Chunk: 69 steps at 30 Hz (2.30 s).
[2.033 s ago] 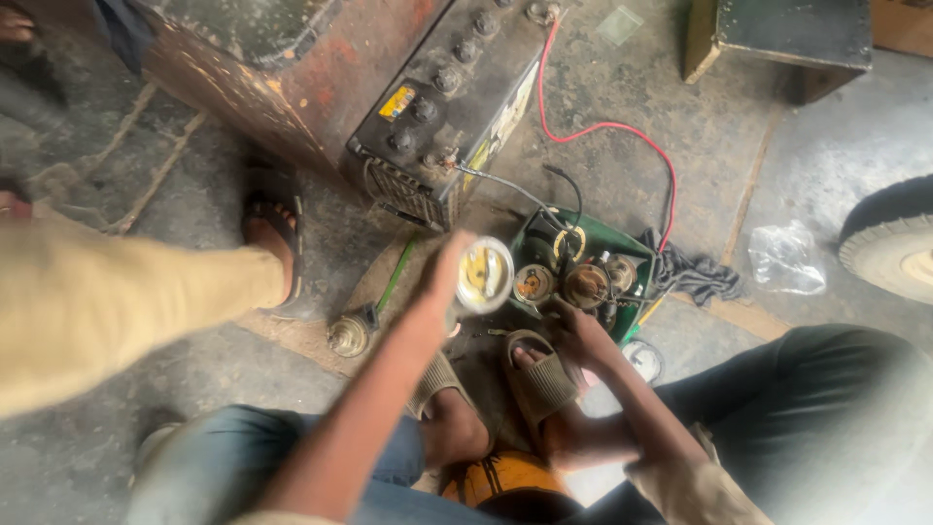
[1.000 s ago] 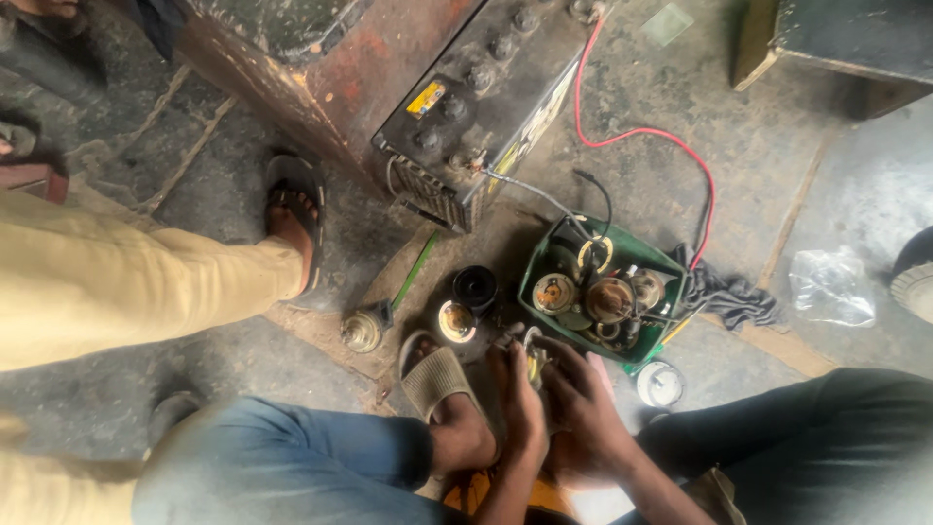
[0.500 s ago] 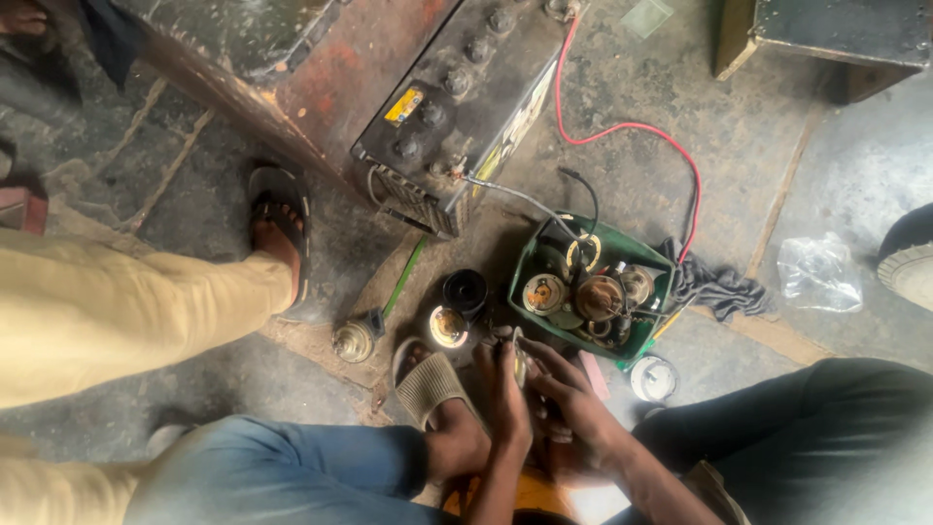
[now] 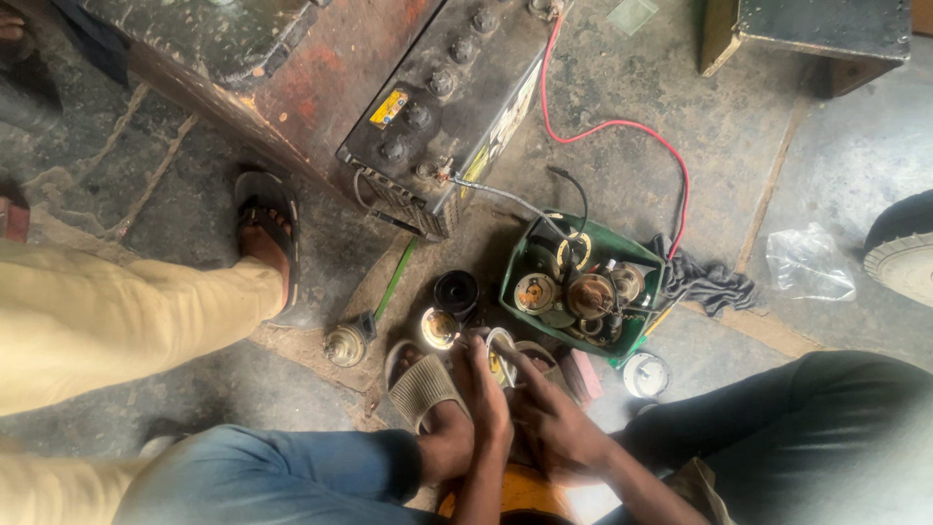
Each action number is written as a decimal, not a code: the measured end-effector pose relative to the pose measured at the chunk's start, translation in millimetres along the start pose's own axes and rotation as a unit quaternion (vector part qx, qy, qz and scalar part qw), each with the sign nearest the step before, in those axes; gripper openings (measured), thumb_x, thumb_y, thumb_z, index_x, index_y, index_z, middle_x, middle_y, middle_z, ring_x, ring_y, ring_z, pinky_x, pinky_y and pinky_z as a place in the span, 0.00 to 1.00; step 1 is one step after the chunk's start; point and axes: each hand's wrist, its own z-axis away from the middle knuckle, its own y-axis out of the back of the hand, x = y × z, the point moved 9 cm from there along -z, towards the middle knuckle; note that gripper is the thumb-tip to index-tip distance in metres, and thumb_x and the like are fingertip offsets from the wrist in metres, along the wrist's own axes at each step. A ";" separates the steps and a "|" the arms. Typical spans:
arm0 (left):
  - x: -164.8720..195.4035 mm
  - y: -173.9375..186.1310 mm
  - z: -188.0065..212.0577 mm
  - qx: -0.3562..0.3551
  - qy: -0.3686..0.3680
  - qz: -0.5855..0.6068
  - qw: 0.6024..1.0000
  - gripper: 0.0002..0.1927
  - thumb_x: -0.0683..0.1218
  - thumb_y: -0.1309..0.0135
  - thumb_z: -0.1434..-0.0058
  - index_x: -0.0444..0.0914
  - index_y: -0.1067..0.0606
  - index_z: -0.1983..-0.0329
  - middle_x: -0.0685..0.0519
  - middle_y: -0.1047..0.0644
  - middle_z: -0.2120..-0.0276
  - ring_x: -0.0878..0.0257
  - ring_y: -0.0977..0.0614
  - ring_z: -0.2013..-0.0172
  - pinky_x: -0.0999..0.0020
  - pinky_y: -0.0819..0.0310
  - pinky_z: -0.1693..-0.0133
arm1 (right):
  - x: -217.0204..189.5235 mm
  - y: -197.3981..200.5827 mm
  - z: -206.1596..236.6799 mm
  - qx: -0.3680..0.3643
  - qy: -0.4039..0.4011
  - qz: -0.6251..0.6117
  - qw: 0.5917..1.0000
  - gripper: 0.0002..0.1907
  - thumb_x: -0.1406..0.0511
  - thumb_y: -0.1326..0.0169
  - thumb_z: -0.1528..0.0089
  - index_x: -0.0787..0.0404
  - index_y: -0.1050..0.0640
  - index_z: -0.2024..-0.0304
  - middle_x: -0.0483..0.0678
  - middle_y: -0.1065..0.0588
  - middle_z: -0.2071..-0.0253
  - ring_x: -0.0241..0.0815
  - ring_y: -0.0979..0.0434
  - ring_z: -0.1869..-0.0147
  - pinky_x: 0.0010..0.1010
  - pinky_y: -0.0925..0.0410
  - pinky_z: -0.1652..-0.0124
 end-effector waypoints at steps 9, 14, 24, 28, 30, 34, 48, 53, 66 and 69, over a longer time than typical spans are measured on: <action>33.4 10.4 0.1 0.017 -0.162 -0.119 0.979 0.25 0.59 0.63 0.27 0.34 0.27 0.62 0.48 0.25 0.67 0.62 0.23 0.68 0.65 0.25 0.63 | -3.8 -11.4 5.6 -0.026 -0.055 0.056 0.997 0.43 0.75 0.53 0.37 0.46 0.49 0.23 0.56 0.22 0.51 0.44 0.24 0.48 0.41 0.30 0.42; 43.0 8.3 -1.2 0.031 -0.134 -0.160 0.978 0.27 0.58 0.65 0.27 0.34 0.25 0.64 0.48 0.22 0.69 0.63 0.22 0.69 0.64 0.26 0.64 | -29.9 -1.2 4.8 -0.010 0.081 0.322 0.943 0.49 0.76 0.49 0.40 0.46 0.50 0.20 0.58 0.24 0.51 0.51 0.21 0.44 0.44 0.45 0.27; 29.8 -1.6 -10.5 -0.031 -0.017 -0.022 0.999 0.27 0.59 0.60 0.28 0.32 0.24 0.64 0.45 0.19 0.68 0.61 0.17 0.69 0.66 0.19 0.65 | -62.6 16.3 3.6 0.075 0.028 0.579 0.811 0.39 0.60 0.46 0.37 0.30 0.40 0.25 0.44 0.29 0.36 0.53 0.21 0.56 0.43 0.31 0.52; 22.7 8.3 -16.3 -0.024 0.006 0.009 1.000 0.29 0.61 0.59 0.29 0.31 0.23 0.61 0.45 0.19 0.67 0.59 0.16 0.68 0.66 0.20 0.64 | -80.4 5.7 15.4 0.101 0.140 0.484 0.858 0.37 0.62 0.44 0.40 0.44 0.37 0.28 0.48 0.27 0.37 0.55 0.22 0.52 0.43 0.31 0.53; 19.5 14.8 -19.4 -0.005 0.028 0.015 0.999 0.29 0.62 0.59 0.30 0.32 0.23 0.59 0.45 0.19 0.65 0.59 0.16 0.66 0.66 0.20 0.62 | -79.3 3.2 17.1 0.091 0.164 0.460 0.868 0.37 0.64 0.45 0.41 0.48 0.36 0.29 0.49 0.27 0.37 0.54 0.22 0.50 0.43 0.31 0.53; 7.4 29.9 -17.4 0.064 0.111 0.007 0.992 0.25 0.65 0.59 0.33 0.43 0.27 0.48 0.49 0.22 0.57 0.62 0.16 0.58 0.68 0.19 0.57 | -69.8 9.8 11.7 0.113 0.135 0.428 0.887 0.30 0.64 0.48 0.32 0.52 0.36 0.27 0.48 0.24 0.42 0.50 0.20 0.45 0.42 0.34 0.47; 17.4 18.6 -21.2 0.007 0.036 0.009 0.999 0.22 0.56 0.47 0.34 0.31 0.25 0.59 0.45 0.22 0.64 0.60 0.18 0.65 0.66 0.20 0.62 | -73.4 -4.0 9.0 0.060 0.169 0.474 0.862 0.51 0.74 0.47 0.48 0.53 0.44 0.22 0.56 0.31 0.35 0.56 0.24 0.44 0.39 0.35 0.48; 26.2 13.9 -16.9 -0.013 0.032 0.020 0.999 0.21 0.56 0.47 0.36 0.31 0.22 0.58 0.43 0.20 0.61 0.59 0.18 0.64 0.66 0.21 0.60 | -70.9 -5.1 7.7 0.061 0.158 0.566 0.807 0.49 0.70 0.40 0.50 0.47 0.42 0.28 0.53 0.27 0.41 0.54 0.22 0.48 0.47 0.34 0.53; 15.9 25.6 -22.6 0.029 -0.030 -0.012 0.999 0.16 0.53 0.49 0.34 0.35 0.24 0.66 0.47 0.21 0.68 0.61 0.20 0.66 0.62 0.20 0.58 | -32.9 -0.2 2.5 0.085 0.039 0.421 0.902 0.41 0.71 0.49 0.39 0.43 0.45 0.26 0.56 0.25 0.46 0.56 0.18 0.58 0.44 0.25 0.57; 14.7 23.5 -21.7 0.017 -0.037 -0.004 0.999 0.15 0.53 0.48 0.35 0.36 0.23 0.67 0.47 0.21 0.69 0.61 0.20 0.67 0.63 0.22 0.60 | -37.5 -3.7 2.3 0.083 0.062 0.465 0.879 0.42 0.70 0.49 0.40 0.48 0.46 0.24 0.63 0.27 0.40 0.63 0.19 0.55 0.49 0.26 0.54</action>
